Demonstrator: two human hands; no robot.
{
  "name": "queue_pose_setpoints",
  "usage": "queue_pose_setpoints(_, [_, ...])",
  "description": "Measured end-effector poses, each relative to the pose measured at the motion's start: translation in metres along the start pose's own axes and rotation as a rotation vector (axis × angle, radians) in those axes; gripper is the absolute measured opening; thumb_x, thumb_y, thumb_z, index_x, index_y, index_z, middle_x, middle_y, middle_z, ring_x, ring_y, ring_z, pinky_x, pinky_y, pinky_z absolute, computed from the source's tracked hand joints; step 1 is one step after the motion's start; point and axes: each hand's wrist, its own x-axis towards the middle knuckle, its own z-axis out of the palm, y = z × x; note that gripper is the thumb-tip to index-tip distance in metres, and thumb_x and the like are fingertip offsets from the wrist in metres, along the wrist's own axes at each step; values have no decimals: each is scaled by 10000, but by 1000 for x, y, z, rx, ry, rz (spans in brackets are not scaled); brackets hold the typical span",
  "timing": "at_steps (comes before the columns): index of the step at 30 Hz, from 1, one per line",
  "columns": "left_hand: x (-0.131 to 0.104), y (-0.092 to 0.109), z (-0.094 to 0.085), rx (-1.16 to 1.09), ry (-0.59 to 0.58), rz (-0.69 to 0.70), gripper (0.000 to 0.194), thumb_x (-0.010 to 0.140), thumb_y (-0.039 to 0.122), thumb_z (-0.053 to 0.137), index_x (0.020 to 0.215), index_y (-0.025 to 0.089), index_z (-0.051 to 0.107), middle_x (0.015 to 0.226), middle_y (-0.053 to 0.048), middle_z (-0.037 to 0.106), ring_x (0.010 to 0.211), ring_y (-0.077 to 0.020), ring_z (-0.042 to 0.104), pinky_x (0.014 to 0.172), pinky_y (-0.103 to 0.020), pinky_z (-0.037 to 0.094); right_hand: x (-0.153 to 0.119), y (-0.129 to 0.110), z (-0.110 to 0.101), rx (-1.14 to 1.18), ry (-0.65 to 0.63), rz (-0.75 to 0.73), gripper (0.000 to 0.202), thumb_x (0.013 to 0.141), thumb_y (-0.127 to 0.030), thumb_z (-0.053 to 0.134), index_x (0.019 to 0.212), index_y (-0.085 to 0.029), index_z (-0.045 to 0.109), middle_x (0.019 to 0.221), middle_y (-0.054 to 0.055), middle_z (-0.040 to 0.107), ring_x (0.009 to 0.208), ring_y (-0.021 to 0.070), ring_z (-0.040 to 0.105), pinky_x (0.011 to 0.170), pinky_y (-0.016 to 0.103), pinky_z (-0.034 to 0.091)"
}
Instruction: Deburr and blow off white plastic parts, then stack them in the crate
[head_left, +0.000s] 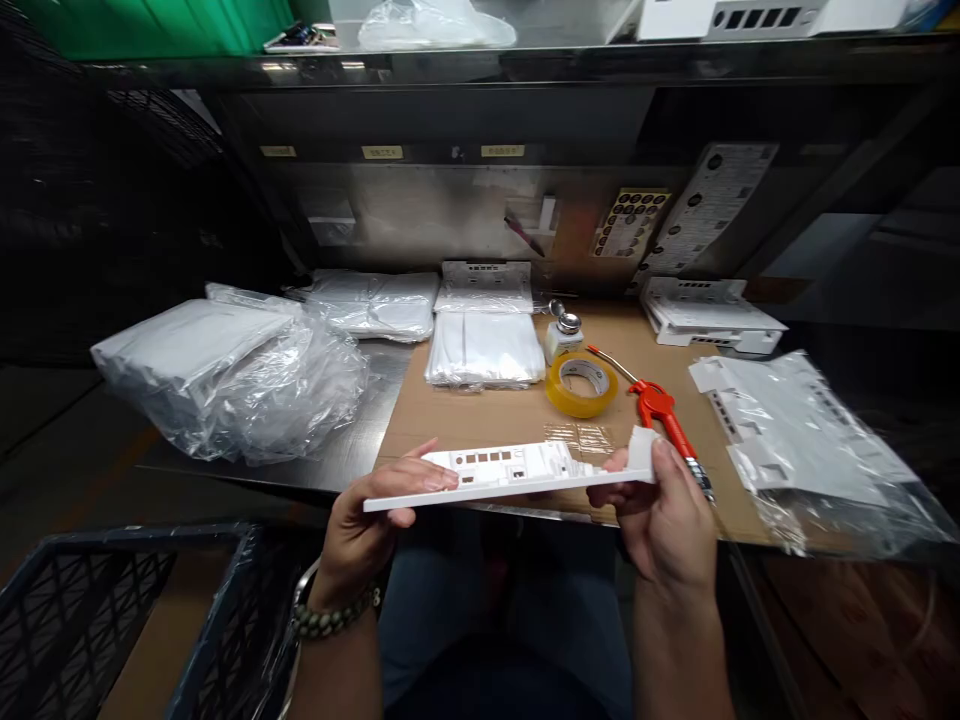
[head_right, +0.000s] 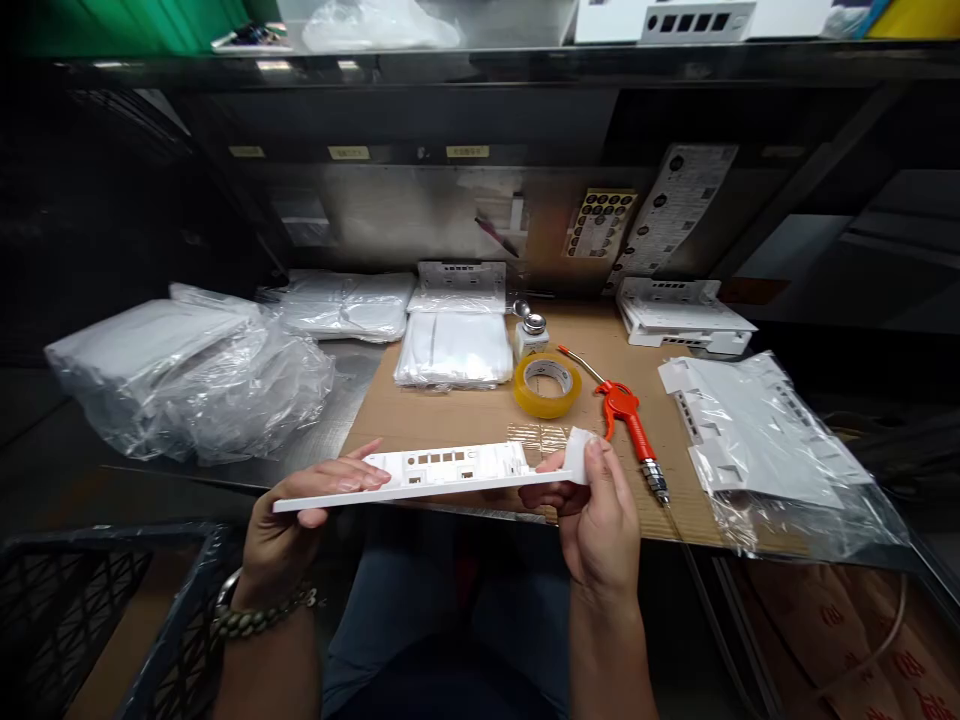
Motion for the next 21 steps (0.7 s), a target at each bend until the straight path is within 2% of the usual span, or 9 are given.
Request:
queue_pose_setpoints(6, [0, -1, -1, 45, -62, 103, 294, 873, 500, 740, 880, 224, 842, 813, -162, 786, 856, -335, 758, 1130, -659, 381, 0, 2, 0, 5, 20, -12, 390, 845, -544, 752, 879, -174, 632, 679, -3, 677, 488, 130, 629, 440, 232, 524])
queue_pose_setpoints(9, [-1, -1, -2, 90, -117, 75, 157, 826, 351, 820, 912, 222, 845, 871, -163, 799, 895, -340, 763, 1104, -609, 443, 1, 3, 2, 2, 30, -28, 383, 853, -542, 748, 885, -180, 626, 673, -8, 670, 503, 132, 633, 457, 236, 542])
queue_pose_setpoints(11, [-2, -2, -1, 155, -118, 31, 130, 780, 221, 848, 911, 222, 850, 891, -155, 804, 892, -336, 766, 1021, -527, 535, 2, 3, 5, -3, 16, -48, 358, 873, -534, 734, 950, -204, 616, 754, -4, 700, 535, 133, 653, 480, 246, 563])
queue_pose_setpoints(14, [-6, -5, 5, 232, 5, 33, 161, 743, 144, 850, 878, 233, 854, 878, -119, 803, 869, -315, 761, 881, -409, 600, 3, 2, 11, -122, 85, -248, 320, 900, -489, 725, 1084, -251, 612, 1027, 17, 718, 684, 144, 721, 564, 270, 611])
queue_pose_setpoints(16, [-8, -5, 12, 275, 71, 67, 179, 734, 134, 855, 884, 233, 855, 895, -108, 801, 889, -307, 754, 886, -384, 592, 0, 0, 17, -268, 132, -439, 258, 915, -424, 725, 1094, -254, 651, 1056, 19, 688, 745, 143, 724, 633, 284, 623])
queue_pose_setpoints(17, [-8, -5, 15, 302, 78, 85, 178, 744, 137, 851, 896, 230, 856, 905, -108, 801, 902, -306, 752, 907, -383, 583, -2, -1, 20, -348, 107, -511, 216, 916, -391, 729, 1074, -251, 680, 1034, 22, 676, 759, 146, 715, 654, 290, 619])
queue_pose_setpoints(21, [-8, -2, 28, 386, 101, 167, 179, 787, 137, 823, 939, 226, 854, 942, -99, 807, 950, -302, 755, 997, -405, 556, -15, -1, 41, -632, -131, -692, 129, 889, -287, 756, 1015, -259, 751, 1050, 55, 623, 886, 190, 670, 698, 314, 598])
